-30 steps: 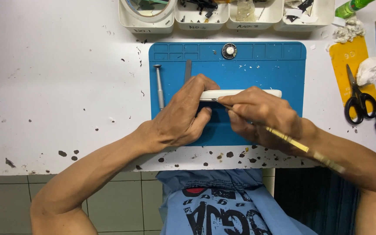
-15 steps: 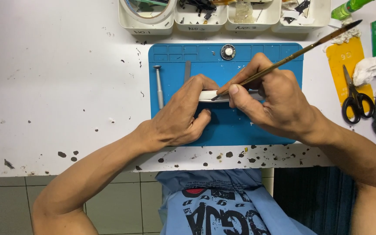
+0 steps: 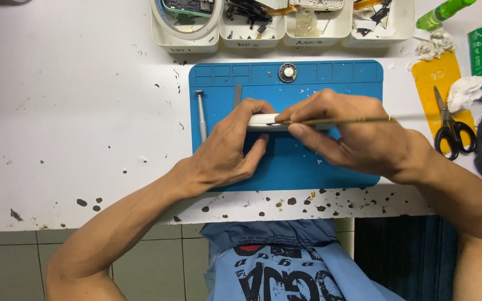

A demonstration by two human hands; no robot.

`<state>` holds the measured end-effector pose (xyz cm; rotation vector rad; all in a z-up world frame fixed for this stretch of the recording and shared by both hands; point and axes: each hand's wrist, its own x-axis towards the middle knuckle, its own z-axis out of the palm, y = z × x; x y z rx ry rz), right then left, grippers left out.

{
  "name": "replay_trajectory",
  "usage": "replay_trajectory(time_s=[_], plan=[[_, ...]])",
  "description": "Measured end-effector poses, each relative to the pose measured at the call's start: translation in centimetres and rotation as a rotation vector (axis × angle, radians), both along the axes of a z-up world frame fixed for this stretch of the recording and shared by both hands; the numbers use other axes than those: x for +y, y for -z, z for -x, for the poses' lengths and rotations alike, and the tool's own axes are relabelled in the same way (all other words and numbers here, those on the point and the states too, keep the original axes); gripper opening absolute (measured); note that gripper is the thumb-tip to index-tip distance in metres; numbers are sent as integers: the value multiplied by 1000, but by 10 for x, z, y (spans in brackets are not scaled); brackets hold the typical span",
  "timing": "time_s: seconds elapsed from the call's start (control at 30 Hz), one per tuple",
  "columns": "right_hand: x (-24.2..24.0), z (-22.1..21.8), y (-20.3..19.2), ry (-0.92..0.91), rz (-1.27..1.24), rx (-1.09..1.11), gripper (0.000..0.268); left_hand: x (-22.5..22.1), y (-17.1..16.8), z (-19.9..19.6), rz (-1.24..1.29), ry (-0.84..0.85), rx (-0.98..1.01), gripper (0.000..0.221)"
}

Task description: Disassembling and cleaning a white electronic device using a spudger, brush, and other repair tools on an anti-static mat.

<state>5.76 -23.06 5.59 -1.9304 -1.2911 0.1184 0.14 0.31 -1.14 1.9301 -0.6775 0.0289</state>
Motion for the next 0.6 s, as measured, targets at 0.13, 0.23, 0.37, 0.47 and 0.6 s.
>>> replay_trajectory(time_s=[0.13, 0.23, 0.37, 0.47, 0.6], plan=[[-8, 4, 21, -62, -73, -198, 11, -3, -3, 0, 3, 23, -9, 35], [-17, 7, 44, -123, -96, -391, 28, -4, -3, -2, -19, 4, 20, 33], [-18, 8, 51, -119, -176, -381, 38, -5, -3, -3, -4, 20, -39, 33], [-16, 9, 50, -101, -187, -373, 36, -5, -8, -2, 15, 20, -3, 31], [-2, 17, 36, 29, -204, -241, 18, -5, -11, -2, 19, 36, -20, 32]])
